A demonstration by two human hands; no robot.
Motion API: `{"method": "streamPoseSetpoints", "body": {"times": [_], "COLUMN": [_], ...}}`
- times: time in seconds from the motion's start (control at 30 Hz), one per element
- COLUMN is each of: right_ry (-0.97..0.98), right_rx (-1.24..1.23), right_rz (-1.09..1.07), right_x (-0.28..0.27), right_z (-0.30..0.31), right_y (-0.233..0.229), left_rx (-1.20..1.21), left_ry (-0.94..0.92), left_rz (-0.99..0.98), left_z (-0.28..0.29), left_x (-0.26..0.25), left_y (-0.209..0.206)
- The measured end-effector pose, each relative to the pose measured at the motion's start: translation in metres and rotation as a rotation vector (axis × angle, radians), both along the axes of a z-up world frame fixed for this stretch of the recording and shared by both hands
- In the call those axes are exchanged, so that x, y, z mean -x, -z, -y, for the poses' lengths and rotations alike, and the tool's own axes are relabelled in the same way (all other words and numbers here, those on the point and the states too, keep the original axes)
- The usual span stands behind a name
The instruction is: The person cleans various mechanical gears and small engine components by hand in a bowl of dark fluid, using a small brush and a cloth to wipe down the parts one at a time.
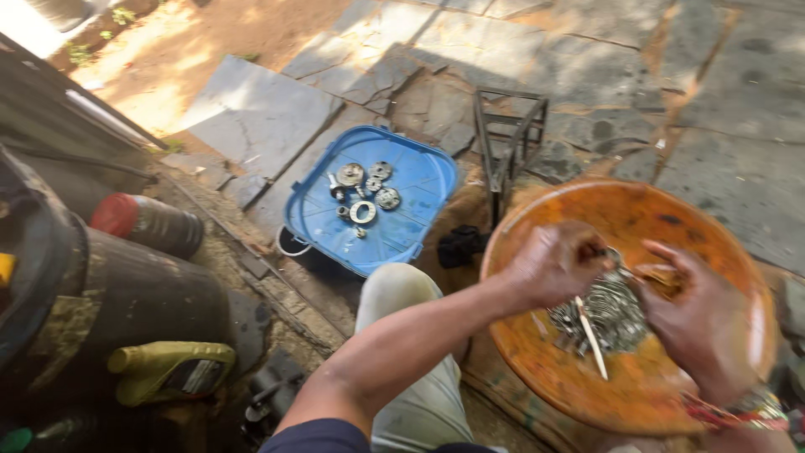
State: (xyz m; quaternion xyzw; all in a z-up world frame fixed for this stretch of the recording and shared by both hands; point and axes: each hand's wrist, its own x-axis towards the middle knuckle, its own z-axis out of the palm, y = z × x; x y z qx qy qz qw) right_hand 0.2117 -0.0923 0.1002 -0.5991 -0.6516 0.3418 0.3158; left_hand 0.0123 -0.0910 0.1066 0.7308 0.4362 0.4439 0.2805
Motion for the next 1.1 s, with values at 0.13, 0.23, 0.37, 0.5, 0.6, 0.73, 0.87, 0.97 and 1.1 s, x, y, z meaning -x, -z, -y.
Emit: {"method": "streamPoseSetpoints", "body": {"times": [0.13, 0.23, 0.37, 0.5, 0.6, 0.73, 0.87, 0.97, 1.1], "right_ry": [-0.008, -0.078, -0.052, -0.042, -0.025, -0.014, -0.009, 0.001, -0.015], "right_rx": [-0.01, -0.047, 0.104, 0.208, 0.245, 0.288, 0.299, 0.298, 0.286], "right_rz": [-0.069, 0.019, 0.228, 0.349, 0.4, 0.462, 0.503, 0.512, 0.477], "right_x": [-0.021, -0.05, -0.062, -0.057, -0.043, -0.052, -0.06, -0.068, -0.068], "right_z": [-0.024, -0.053, -0.073, -0.079, -0.087, -0.079, -0.08, -0.081, -0.075], "right_y": [0.074, 0.166, 0.274, 0.317, 0.31, 0.329, 0.323, 0.322, 0.329], "left_rx": [0.144, 0.246, 0.166, 0.202, 0.279, 0.324, 0.249, 0.311, 0.436], "left_ry": [-0.018, -0.022, -0.26, -0.676, -0.815, -0.821, -0.812, -0.794, -0.767], "left_rz": [-0.191, -0.079, -0.268, -0.611, -0.639, -0.612, -0.653, -0.653, -0.72], "left_z": [-0.021, -0.057, -0.07, -0.04, -0.024, -0.019, -0.029, -0.036, -0.039], "left_x": [0.029, 0.093, 0.226, 0.331, 0.36, 0.368, 0.365, 0.363, 0.363], "left_y": [-0.004, 0.003, 0.025, 0.077, 0.124, 0.171, 0.189, 0.191, 0.19]}}
